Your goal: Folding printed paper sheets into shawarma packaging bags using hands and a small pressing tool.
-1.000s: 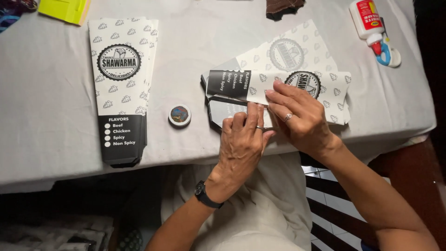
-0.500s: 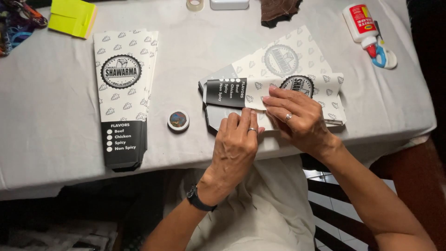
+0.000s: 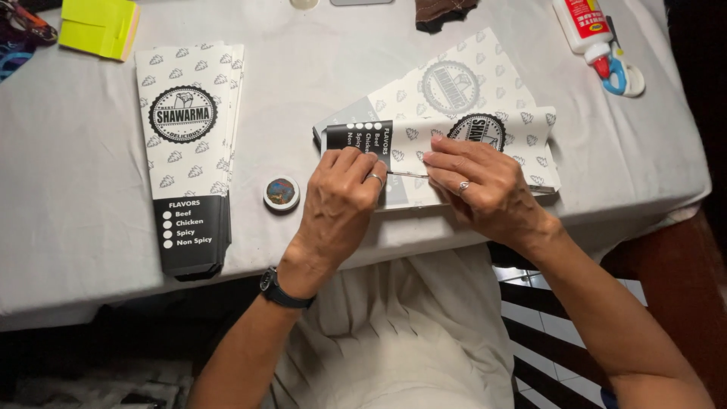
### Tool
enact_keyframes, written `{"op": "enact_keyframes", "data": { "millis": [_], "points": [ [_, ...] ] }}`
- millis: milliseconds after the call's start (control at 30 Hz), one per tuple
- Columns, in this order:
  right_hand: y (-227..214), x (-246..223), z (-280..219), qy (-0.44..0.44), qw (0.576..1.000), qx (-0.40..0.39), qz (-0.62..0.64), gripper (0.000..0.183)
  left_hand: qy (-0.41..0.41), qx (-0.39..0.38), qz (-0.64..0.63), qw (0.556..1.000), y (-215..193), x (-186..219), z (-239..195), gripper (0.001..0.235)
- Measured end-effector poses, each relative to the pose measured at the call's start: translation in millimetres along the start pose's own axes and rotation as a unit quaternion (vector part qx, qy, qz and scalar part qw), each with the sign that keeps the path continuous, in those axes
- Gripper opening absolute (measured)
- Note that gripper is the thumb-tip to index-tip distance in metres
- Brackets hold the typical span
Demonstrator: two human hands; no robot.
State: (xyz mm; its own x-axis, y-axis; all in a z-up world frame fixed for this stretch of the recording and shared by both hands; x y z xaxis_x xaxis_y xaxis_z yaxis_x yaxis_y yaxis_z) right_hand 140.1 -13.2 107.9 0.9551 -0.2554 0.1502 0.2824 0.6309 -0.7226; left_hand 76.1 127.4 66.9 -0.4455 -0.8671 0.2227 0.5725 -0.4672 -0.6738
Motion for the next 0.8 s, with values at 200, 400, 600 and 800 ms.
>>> {"op": "enact_keyframes", "data": {
  "millis": [200,400,600,800],
  "points": [
    [-13,25,-38,0.066,0.995,-0.066,0.023,0.007,-0.009,-0.021,-0.018,1.000,-4,-8,2,0.005],
    [-40,37,-58,0.042,0.994,-0.100,-0.015,0.010,0.012,-0.030,-0.046,0.998,-10,-7,5,0.020],
    [-39,32,-60,0.001,0.995,-0.093,-0.047,0.014,0.014,-0.035,-0.084,0.996,-10,-16,3,0.021],
    [-38,25,-58,-0.055,0.990,-0.094,-0.087,0.009,0.011,-0.040,-0.111,0.993,-12,-23,2,0.021]
  ]
}}
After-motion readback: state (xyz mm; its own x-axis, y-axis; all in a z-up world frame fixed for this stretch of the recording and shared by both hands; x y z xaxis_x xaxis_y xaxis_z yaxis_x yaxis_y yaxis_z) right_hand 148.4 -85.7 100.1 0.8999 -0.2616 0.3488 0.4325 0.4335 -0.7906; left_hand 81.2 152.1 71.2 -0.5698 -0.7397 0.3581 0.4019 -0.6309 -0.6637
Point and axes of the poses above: each hand's wrist, its own z-axis towards the middle knuckle, its own y-axis out of the palm, x = y × z, the point moved 6 cm from there along z, towards the middle knuckle, and after that the axes turned 15 degrees about -z, right-handed, at the moved point
